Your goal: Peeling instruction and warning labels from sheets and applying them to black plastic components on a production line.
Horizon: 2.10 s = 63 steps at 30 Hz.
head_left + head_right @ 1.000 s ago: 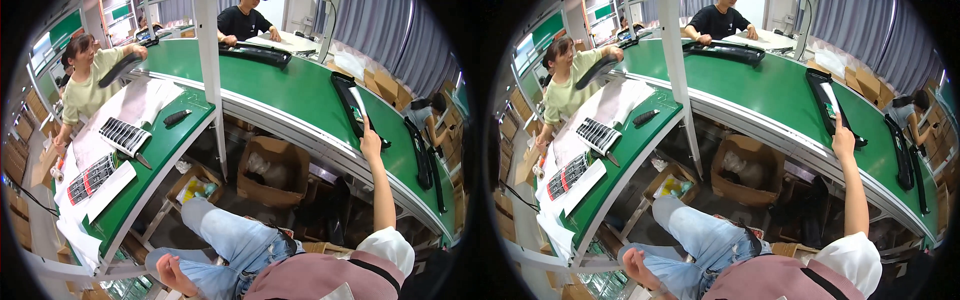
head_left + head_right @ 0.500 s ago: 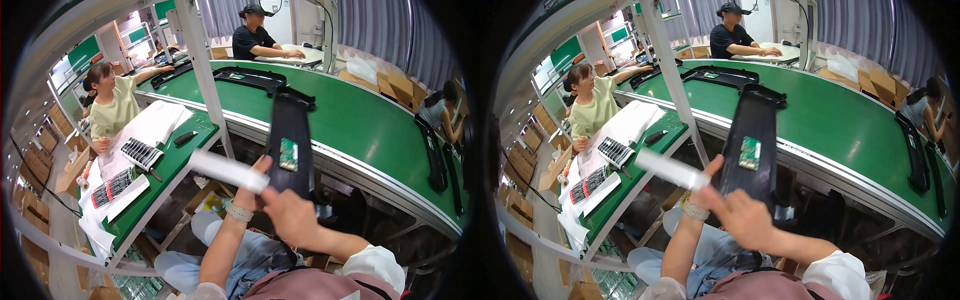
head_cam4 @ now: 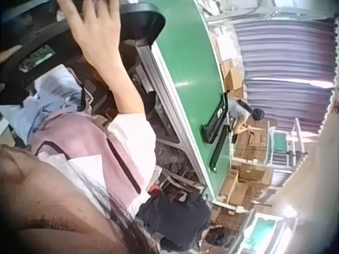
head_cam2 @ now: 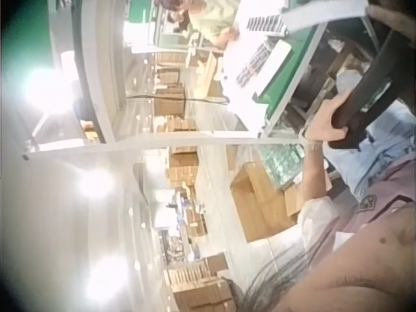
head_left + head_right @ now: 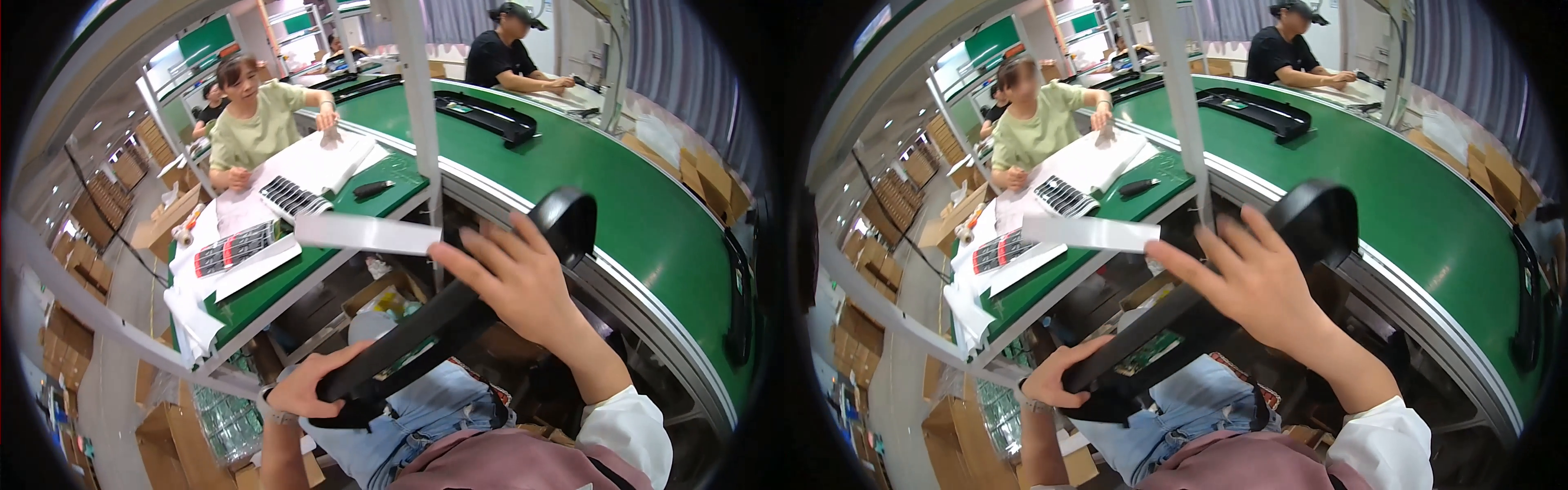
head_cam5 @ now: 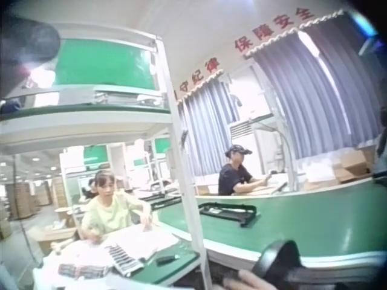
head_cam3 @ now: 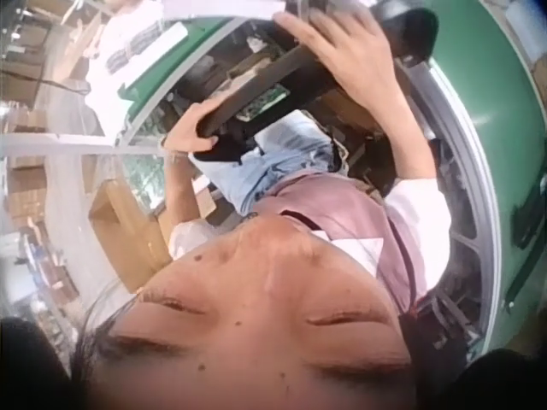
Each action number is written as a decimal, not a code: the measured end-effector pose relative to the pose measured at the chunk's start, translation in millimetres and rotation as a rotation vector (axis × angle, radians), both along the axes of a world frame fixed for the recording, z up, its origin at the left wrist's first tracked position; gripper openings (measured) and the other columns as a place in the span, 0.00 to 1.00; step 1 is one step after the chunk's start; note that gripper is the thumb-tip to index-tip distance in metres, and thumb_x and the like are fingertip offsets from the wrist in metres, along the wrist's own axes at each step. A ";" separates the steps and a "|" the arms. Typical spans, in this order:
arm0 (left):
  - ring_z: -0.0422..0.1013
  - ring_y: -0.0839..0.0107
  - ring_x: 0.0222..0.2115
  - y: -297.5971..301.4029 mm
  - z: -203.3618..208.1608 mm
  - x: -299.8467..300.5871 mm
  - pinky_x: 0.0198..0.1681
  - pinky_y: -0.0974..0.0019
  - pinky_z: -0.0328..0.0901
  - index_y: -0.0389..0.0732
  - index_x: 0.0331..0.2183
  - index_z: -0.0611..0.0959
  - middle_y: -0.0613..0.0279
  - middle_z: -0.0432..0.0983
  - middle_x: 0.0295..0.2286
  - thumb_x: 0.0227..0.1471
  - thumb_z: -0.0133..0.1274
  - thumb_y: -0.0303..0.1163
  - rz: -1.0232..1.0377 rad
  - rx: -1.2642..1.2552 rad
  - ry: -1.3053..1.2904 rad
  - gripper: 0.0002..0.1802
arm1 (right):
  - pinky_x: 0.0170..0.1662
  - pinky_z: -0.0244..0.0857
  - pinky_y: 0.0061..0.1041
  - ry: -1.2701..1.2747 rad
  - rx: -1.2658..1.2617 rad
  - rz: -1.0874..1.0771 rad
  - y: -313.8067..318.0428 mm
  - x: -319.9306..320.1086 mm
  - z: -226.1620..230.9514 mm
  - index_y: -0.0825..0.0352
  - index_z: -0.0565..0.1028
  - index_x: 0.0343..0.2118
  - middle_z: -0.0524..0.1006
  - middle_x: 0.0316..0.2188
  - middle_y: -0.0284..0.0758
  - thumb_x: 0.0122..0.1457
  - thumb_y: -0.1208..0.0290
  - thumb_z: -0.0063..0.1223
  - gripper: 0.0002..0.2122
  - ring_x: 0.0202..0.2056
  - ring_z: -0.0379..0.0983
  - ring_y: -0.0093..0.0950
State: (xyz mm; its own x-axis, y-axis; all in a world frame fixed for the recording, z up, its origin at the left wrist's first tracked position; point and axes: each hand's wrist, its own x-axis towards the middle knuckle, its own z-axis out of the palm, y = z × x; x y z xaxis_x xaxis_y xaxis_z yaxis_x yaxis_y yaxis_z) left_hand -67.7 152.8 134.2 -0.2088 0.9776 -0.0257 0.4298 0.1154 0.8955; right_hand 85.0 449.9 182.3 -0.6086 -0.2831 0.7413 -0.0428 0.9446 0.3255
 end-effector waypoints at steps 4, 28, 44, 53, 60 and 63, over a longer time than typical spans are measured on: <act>0.74 0.53 0.41 -45.3 -1.4 13.3 0.44 0.68 0.66 0.40 0.59 0.67 0.51 0.76 0.44 0.28 0.54 0.19 0.171 -0.072 0.314 0.49 | 0.27 0.68 0.22 -0.099 -0.051 0.274 -24.1 -27.9 -45.1 0.62 0.75 0.51 0.72 0.23 0.29 0.45 0.74 0.54 0.25 0.25 0.73 0.26; 0.72 0.58 0.34 -132.0 -121.2 55.9 0.42 0.60 0.64 0.31 0.30 0.80 0.55 0.77 0.30 0.58 0.44 0.39 1.286 0.500 0.293 0.20 | 0.26 0.65 0.16 -1.022 -1.363 0.882 -160.1 -107.8 -123.8 0.72 0.77 0.30 0.75 0.26 0.35 0.50 0.85 0.58 0.05 0.23 0.72 0.20; 0.68 0.64 0.35 -142.8 -120.5 57.9 0.36 0.67 0.63 0.35 0.18 0.71 0.55 0.66 0.33 0.42 0.59 0.22 1.267 0.312 0.183 0.11 | 0.20 0.58 0.12 -1.153 -1.304 0.519 -186.9 -119.6 -143.7 0.69 0.76 0.24 0.73 0.18 0.27 0.50 0.81 0.63 0.05 0.17 0.67 0.12; 0.70 0.63 0.37 -145.9 -125.9 57.4 0.34 0.68 0.63 0.36 0.16 0.69 0.54 0.66 0.33 0.38 0.57 0.19 1.230 0.298 0.229 0.12 | 0.20 0.53 0.10 -1.127 -1.205 0.550 -192.6 -119.2 -147.0 0.70 0.75 0.21 0.73 0.18 0.26 0.46 0.84 0.63 0.06 0.17 0.63 0.08; 0.71 0.61 0.37 -144.5 -126.4 54.1 0.34 0.67 0.64 0.36 0.16 0.68 0.54 0.67 0.32 0.37 0.56 0.18 1.199 0.287 0.266 0.12 | 0.18 0.57 0.14 -1.128 -1.166 0.560 -192.7 -121.7 -145.2 0.70 0.74 0.21 0.73 0.18 0.28 0.46 0.83 0.63 0.07 0.15 0.66 0.13; 0.72 0.61 0.36 -144.1 -126.2 54.2 0.34 0.67 0.65 0.36 0.16 0.67 0.54 0.68 0.32 0.37 0.56 0.17 1.196 0.284 0.275 0.13 | 0.19 0.57 0.13 -1.141 -1.171 0.559 -192.4 -121.7 -145.4 0.69 0.74 0.21 0.73 0.18 0.28 0.46 0.84 0.63 0.07 0.16 0.66 0.13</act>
